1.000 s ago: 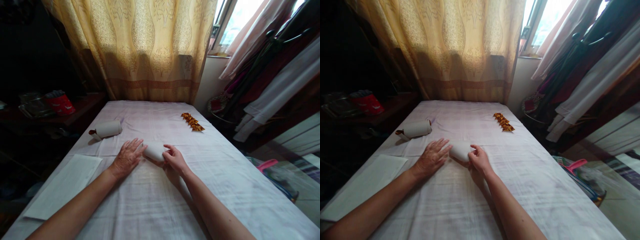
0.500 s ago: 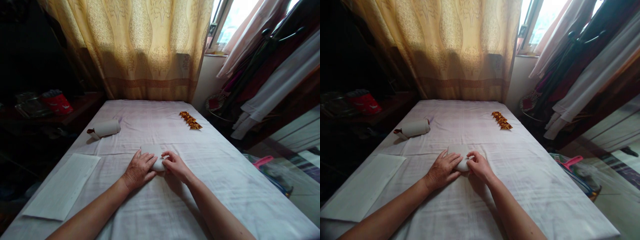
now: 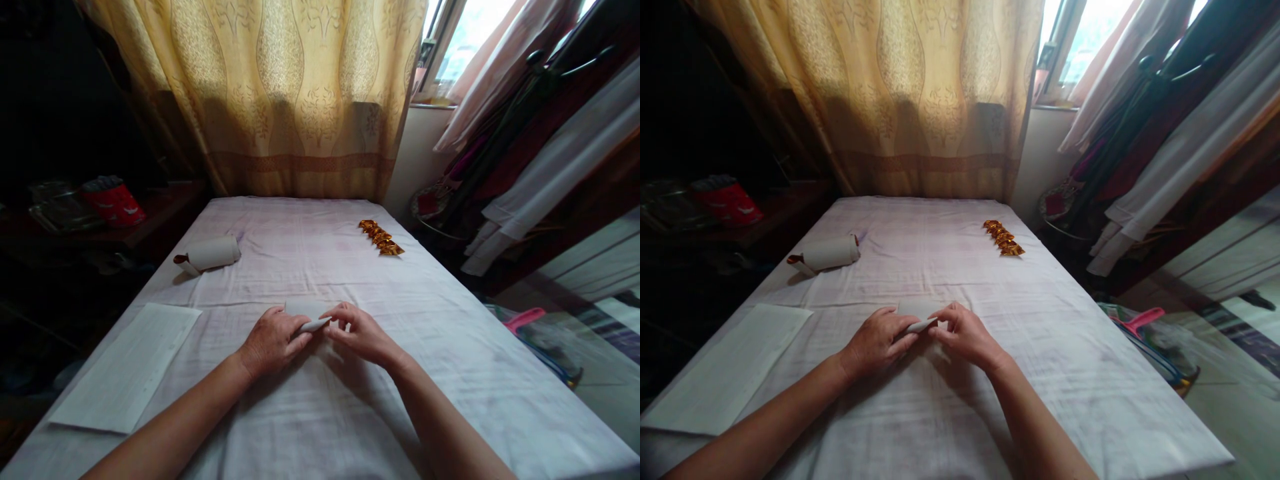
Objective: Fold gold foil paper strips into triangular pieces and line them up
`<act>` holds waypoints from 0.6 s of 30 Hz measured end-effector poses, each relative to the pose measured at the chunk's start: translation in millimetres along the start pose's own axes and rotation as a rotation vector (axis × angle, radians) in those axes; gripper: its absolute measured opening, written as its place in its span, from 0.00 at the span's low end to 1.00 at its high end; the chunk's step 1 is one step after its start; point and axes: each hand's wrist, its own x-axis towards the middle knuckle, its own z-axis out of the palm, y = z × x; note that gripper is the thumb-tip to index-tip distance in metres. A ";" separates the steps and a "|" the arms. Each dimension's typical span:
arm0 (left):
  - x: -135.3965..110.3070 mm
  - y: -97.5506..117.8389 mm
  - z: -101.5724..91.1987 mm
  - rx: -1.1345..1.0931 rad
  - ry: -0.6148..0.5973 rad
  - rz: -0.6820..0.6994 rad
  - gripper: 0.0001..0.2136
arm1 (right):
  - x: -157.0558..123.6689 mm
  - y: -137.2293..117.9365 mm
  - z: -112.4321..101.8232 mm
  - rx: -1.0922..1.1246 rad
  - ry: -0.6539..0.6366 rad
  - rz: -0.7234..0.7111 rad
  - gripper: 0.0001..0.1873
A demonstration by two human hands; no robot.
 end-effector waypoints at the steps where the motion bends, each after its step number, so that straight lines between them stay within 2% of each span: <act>1: -0.5 2.4 -1.2 -0.003 -0.013 -0.009 0.12 | -0.2 -0.6 0.9 -0.058 0.011 -0.039 0.09; 3: -0.8 6.8 -3.4 -0.013 -0.029 -0.043 0.13 | 1.3 -1.3 4.1 -0.150 0.026 -0.027 0.10; 6: 1.2 9.1 -5.2 -0.050 -0.008 -0.116 0.18 | 6.6 -0.7 9.4 -0.321 0.045 0.072 0.13; 11: 9.9 -2.8 -0.8 -0.015 0.089 -0.264 0.09 | 16.4 -2.0 12.1 -0.512 0.067 0.114 0.10; 18: 25.7 -18.0 9.7 0.119 0.091 -0.293 0.10 | 29.4 -0.7 15.9 -0.659 0.081 0.172 0.08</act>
